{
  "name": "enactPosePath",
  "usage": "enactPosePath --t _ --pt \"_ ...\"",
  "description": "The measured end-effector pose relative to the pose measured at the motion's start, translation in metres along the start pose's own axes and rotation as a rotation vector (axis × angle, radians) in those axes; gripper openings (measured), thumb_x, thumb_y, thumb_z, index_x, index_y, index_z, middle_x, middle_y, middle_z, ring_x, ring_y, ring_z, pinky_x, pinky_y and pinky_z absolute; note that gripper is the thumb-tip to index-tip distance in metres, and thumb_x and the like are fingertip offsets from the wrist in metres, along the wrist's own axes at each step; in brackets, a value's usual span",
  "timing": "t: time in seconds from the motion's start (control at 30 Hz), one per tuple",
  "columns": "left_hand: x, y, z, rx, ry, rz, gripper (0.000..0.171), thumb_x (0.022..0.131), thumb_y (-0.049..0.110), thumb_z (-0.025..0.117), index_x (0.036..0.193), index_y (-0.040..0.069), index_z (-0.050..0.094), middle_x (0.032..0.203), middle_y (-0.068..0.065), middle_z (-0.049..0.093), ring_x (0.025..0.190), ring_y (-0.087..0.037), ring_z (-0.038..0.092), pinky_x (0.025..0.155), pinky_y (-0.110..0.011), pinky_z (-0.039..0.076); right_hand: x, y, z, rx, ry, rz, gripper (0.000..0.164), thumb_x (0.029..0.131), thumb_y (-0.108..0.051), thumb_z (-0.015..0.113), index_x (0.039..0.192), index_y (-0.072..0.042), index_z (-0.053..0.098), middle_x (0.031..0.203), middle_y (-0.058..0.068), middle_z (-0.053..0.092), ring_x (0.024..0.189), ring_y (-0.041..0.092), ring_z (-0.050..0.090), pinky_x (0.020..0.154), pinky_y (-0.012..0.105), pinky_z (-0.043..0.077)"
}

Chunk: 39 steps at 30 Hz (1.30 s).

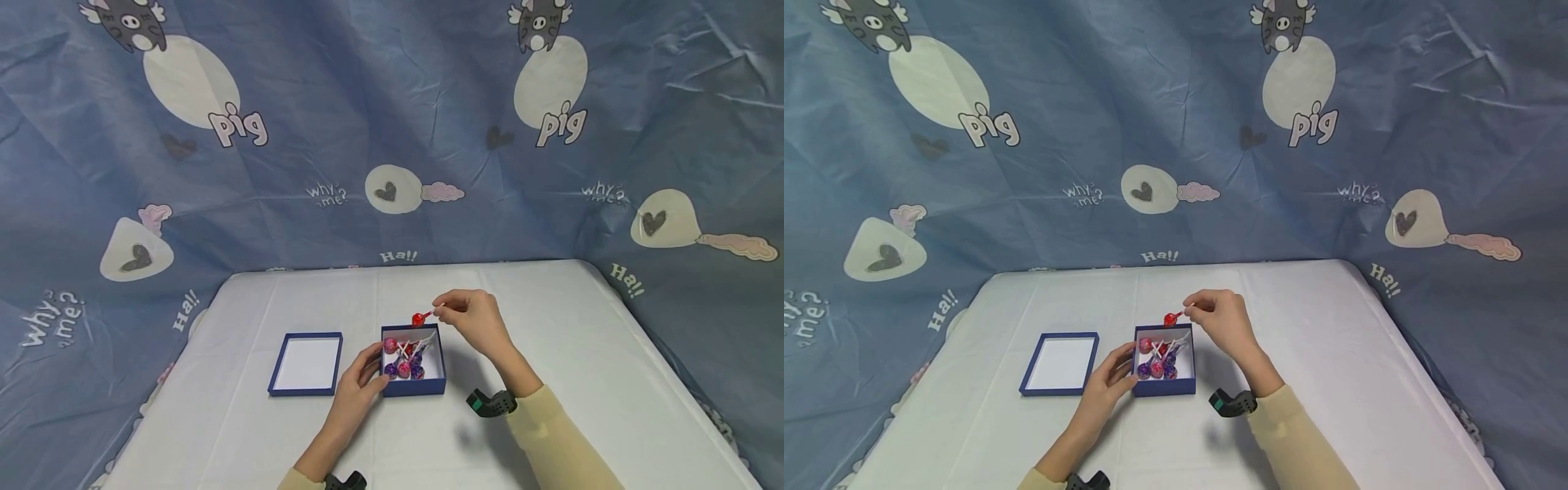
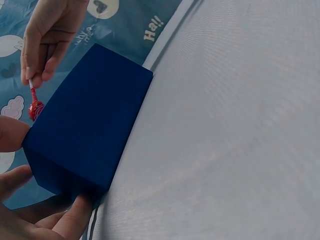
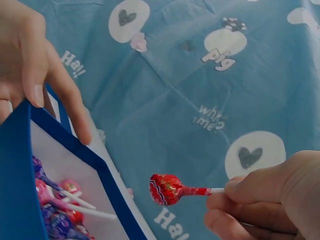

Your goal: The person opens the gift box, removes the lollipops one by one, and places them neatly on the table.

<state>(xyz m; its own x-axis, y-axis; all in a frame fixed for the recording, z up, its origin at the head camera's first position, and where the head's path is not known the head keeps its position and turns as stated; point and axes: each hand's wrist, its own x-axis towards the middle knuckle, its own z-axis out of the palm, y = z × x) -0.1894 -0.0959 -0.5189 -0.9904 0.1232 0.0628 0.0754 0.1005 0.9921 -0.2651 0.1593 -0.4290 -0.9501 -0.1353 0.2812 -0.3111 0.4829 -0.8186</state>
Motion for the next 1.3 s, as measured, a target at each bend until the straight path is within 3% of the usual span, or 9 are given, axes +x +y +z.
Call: enactPosePath --t 0.27,0.53,0.63,0.93,1.13,1.3 --pt "0.001 0.001 0.0 -0.014 -0.002 0.002 0.059 0.092 0.003 0.067 0.148 0.014 0.05 0.152 -0.013 0.044 0.137 -0.033 0.046 0.112 -0.038 0.04 0.004 0.01 -0.012 -0.009 0.017 0.03 0.011 0.089 -0.015 0.075 0.093 -0.025 0.078 0.082 -0.008 0.075 0.072 0.013 0.072 0.064 0.038 0.058" --pt "0.002 0.0 0.001 -0.021 -0.008 -0.005 0.059 0.092 0.002 0.067 0.148 0.012 0.049 0.152 -0.014 0.044 0.138 -0.034 0.045 0.112 -0.039 0.04 0.006 0.02 -0.018 -0.035 0.022 0.05 0.01 0.09 -0.013 0.074 0.093 -0.022 0.078 0.083 0.0 0.076 0.076 0.024 0.073 0.065 0.039 0.058" --pt "0.001 0.0 0.001 -0.02 -0.006 -0.01 0.06 0.092 0.003 0.067 0.148 0.012 0.049 0.152 -0.014 0.044 0.138 -0.034 0.044 0.112 -0.038 0.039 0.006 0.025 -0.021 -0.06 0.013 0.062 0.008 0.09 -0.014 0.074 0.094 -0.02 0.078 0.084 0.003 0.076 0.075 0.022 0.073 0.066 0.038 0.058" --pt "0.001 0.001 0.001 -0.02 -0.005 0.003 0.06 0.091 0.005 0.068 0.148 0.011 0.049 0.151 -0.017 0.044 0.138 -0.036 0.045 0.113 -0.041 0.038 0.005 0.033 -0.027 -0.079 -0.024 0.11 0.007 0.089 -0.013 0.074 0.092 -0.018 0.078 0.079 -0.004 0.074 0.072 0.013 0.071 0.066 0.037 0.058" --pt "0.001 0.001 0.0 -0.015 -0.009 0.008 0.06 0.092 0.004 0.068 0.148 0.011 0.049 0.151 -0.016 0.044 0.137 -0.034 0.046 0.113 -0.04 0.039 0.006 0.04 -0.03 -0.065 -0.049 0.139 0.007 0.09 -0.012 0.073 0.093 -0.016 0.078 0.082 0.0 0.075 0.078 0.027 0.074 0.066 0.036 0.06" --pt "0.001 0.002 0.0 -0.026 -0.013 0.006 0.059 0.092 0.003 0.067 0.148 0.012 0.049 0.151 -0.016 0.044 0.137 -0.035 0.045 0.113 -0.041 0.039 0.007 0.05 -0.031 -0.042 -0.073 0.178 0.008 0.091 -0.008 0.071 0.094 -0.011 0.078 0.085 0.005 0.076 0.082 0.032 0.074 0.073 0.044 0.062"
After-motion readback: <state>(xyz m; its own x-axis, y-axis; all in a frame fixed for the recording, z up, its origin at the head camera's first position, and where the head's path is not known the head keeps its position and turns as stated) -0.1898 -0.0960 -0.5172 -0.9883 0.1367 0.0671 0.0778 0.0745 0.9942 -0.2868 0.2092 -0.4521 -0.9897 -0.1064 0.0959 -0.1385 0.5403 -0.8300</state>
